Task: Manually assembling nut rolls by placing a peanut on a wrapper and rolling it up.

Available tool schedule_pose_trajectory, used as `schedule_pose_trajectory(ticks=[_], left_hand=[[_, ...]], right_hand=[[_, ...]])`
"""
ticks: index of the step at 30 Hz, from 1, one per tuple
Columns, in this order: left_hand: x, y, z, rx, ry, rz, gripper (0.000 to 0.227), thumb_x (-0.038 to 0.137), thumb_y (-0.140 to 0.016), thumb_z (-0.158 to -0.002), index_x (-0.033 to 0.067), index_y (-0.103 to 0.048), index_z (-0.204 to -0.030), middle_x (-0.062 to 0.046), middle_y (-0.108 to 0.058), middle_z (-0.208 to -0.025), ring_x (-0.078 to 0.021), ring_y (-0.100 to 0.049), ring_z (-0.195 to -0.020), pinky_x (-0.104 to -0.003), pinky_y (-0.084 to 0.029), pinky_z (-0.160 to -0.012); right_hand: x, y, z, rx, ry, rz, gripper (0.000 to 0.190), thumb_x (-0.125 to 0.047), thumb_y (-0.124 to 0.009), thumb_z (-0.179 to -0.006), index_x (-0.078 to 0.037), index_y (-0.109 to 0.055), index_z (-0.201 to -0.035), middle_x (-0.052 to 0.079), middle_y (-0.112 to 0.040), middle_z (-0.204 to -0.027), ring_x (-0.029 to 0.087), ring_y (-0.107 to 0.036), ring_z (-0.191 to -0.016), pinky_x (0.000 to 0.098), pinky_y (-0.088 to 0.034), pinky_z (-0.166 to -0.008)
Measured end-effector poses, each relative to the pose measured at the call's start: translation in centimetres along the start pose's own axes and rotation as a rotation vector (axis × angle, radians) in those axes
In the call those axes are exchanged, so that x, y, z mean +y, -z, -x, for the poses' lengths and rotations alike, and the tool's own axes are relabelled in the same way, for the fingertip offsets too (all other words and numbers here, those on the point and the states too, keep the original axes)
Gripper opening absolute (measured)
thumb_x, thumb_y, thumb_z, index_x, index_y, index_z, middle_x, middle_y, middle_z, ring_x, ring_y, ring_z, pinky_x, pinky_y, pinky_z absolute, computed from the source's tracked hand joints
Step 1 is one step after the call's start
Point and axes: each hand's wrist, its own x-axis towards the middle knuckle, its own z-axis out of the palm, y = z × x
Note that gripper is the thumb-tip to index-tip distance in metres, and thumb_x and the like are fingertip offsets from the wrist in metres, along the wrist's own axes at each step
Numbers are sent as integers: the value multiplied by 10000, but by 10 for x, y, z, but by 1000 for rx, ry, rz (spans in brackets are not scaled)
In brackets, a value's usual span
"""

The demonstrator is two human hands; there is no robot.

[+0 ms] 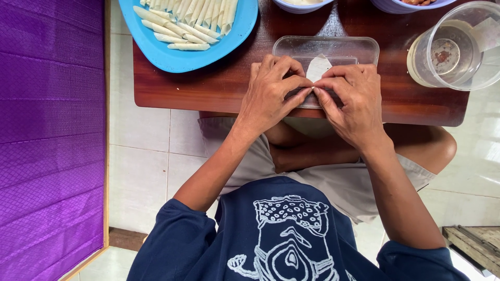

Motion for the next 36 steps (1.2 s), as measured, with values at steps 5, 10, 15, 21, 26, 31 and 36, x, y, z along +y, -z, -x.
schedule_pose_trajectory(ticks=[5, 10, 15, 21, 26, 31, 36], left_hand=[[0, -1, -1, -9, 11, 1, 57, 276, -704, -956, 222, -724, -959, 65, -538, -1020, -169, -504, -1034, -361, -353, -867], [0, 1, 0, -28, 25, 14, 47, 266, -704, -958, 223, -722, -958, 67, -534, -1017, -168, -501, -1037, -361, -351, -873], [-3, 1, 0, -33, 36, 45, 46, 261, -704, -957, 231, -720, -988, 67, -537, -1025, -166, -508, -1042, -360, -359, -881], [-2, 0, 2, -7, 42, 18, 127, 295, -699, -968, 228, -681, -1075, 62, -533, -1042, -169, -515, -1045, -350, -367, -881], [-1, -4, -1, 2, 62, 19, 75, 279, -692, -969, 242, -693, -1034, 68, -529, -1023, -165, -509, -1025, -355, -363, -873], [-1, -5, -2, -6, 77, 6, 52, 283, -677, -972, 234, -693, -977, 63, -493, -989, -169, -491, -999, -357, -355, -869], [-1, -6, -4, -11, 91, 20, 60, 280, -688, -959, 220, -689, -952, 48, -480, -972, -182, -488, -984, -370, -353, -851]], right_hand=[[2, -2, 4, 37, 42, 8, 41, -147, -796, -1031, -114, -774, -1041, 76, -683, -1122, 316, -572, -1062, 410, -420, -871], [0, -3, 5, 39, 95, 82, 33, -130, -809, -1022, -103, -789, -1018, 90, -680, -1099, 313, -568, -1016, 417, -434, -858], [-3, 0, 0, 17, 41, 17, 47, -119, -791, -1036, -75, -781, -1049, 92, -686, -1080, 327, -582, -997, 420, -450, -844], [-11, 4, -9, -20, -10, 46, 61, -135, -742, -1070, -83, -737, -1040, 85, -656, -1105, 327, -543, -1002, 430, -429, -878], [-12, 2, -10, -30, -32, 55, 77, -150, -708, -1091, -87, -714, -1049, 83, -640, -1122, 340, -538, -1029, 442, -424, -888], [-14, 1, -11, -40, -67, 38, 71, -150, -700, -1092, -102, -719, -1043, 77, -624, -1101, 327, -524, -1013, 429, -420, -910], [-16, 1, -12, -7, -97, 33, 73, -148, -731, -1082, -99, -735, -1028, 83, -596, -1099, 317, -513, -1021, 435, -436, -916]])
